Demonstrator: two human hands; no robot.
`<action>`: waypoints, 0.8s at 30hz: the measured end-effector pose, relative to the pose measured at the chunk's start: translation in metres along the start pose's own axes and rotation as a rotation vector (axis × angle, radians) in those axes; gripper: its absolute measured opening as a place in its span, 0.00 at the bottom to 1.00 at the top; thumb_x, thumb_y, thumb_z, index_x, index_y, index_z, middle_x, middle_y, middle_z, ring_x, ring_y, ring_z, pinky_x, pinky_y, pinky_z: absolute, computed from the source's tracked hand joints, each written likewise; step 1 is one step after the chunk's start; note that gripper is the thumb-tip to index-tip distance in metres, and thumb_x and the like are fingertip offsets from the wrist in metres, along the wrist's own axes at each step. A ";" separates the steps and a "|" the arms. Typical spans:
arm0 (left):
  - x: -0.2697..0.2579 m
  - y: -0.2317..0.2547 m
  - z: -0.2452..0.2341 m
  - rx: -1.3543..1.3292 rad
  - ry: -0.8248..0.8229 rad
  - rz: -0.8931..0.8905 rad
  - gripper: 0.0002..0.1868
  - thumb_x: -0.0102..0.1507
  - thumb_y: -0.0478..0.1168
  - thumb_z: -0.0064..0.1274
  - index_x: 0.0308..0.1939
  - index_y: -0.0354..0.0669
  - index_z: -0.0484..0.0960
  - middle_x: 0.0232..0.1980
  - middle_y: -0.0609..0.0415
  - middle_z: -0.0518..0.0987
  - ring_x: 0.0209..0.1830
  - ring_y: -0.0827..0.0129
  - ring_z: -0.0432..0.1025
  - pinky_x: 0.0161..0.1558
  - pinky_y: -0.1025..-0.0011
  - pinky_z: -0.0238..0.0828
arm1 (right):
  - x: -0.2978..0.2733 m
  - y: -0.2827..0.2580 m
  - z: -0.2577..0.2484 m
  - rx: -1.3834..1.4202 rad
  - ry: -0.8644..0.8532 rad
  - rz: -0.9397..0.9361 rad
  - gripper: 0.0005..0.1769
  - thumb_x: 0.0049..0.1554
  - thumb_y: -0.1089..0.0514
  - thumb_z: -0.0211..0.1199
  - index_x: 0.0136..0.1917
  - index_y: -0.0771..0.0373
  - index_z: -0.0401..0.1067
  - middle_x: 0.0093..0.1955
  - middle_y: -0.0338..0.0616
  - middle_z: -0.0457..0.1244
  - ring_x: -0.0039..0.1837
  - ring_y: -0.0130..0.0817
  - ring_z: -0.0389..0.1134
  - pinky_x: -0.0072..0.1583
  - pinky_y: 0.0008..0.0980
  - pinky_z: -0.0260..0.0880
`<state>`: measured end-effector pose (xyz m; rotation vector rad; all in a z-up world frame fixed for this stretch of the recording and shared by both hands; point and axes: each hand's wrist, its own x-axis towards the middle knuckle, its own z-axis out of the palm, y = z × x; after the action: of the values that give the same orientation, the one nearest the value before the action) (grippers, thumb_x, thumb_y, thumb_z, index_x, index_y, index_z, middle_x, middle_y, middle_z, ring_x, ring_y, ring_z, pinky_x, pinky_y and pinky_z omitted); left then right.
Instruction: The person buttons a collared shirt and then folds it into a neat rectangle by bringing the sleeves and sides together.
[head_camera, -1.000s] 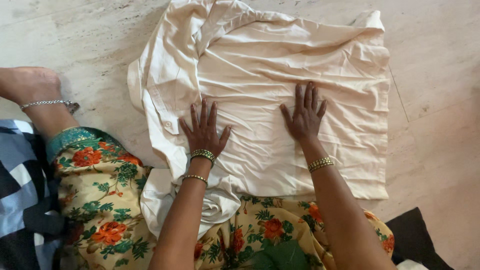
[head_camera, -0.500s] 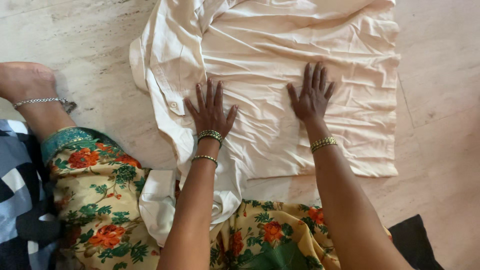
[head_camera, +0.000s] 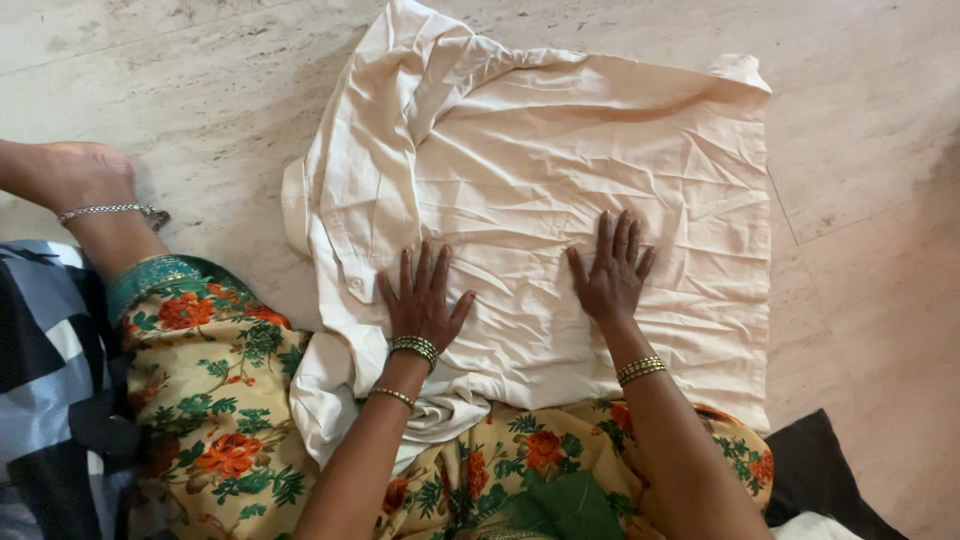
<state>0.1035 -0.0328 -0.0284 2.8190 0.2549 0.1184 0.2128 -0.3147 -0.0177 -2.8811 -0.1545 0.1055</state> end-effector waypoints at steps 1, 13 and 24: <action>0.009 -0.008 -0.001 -0.090 -0.046 -0.041 0.40 0.65 0.66 0.41 0.77 0.54 0.61 0.76 0.49 0.64 0.75 0.52 0.58 0.70 0.37 0.46 | 0.003 0.000 0.000 0.002 0.006 -0.012 0.47 0.64 0.28 0.46 0.85 0.54 0.44 0.87 0.53 0.37 0.87 0.51 0.33 0.78 0.65 0.26; 0.146 -0.086 0.019 0.075 -0.231 -0.147 0.48 0.65 0.74 0.38 0.83 0.61 0.48 0.86 0.60 0.36 0.83 0.41 0.31 0.71 0.23 0.27 | 0.015 0.005 0.007 -0.064 -0.045 -0.026 0.47 0.64 0.29 0.46 0.85 0.54 0.41 0.88 0.53 0.34 0.87 0.51 0.31 0.79 0.63 0.23; 0.197 -0.082 0.016 0.088 -0.208 -0.352 0.48 0.69 0.74 0.34 0.85 0.59 0.43 0.88 0.59 0.35 0.85 0.41 0.26 0.73 0.22 0.27 | 0.093 -0.003 0.019 -0.065 -0.037 -0.103 0.47 0.65 0.29 0.48 0.86 0.55 0.42 0.88 0.53 0.34 0.88 0.51 0.32 0.79 0.63 0.23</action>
<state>0.2852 0.0765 -0.0585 2.7909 0.7136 -0.2672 0.3031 -0.2963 -0.0406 -2.9298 -0.3192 0.1374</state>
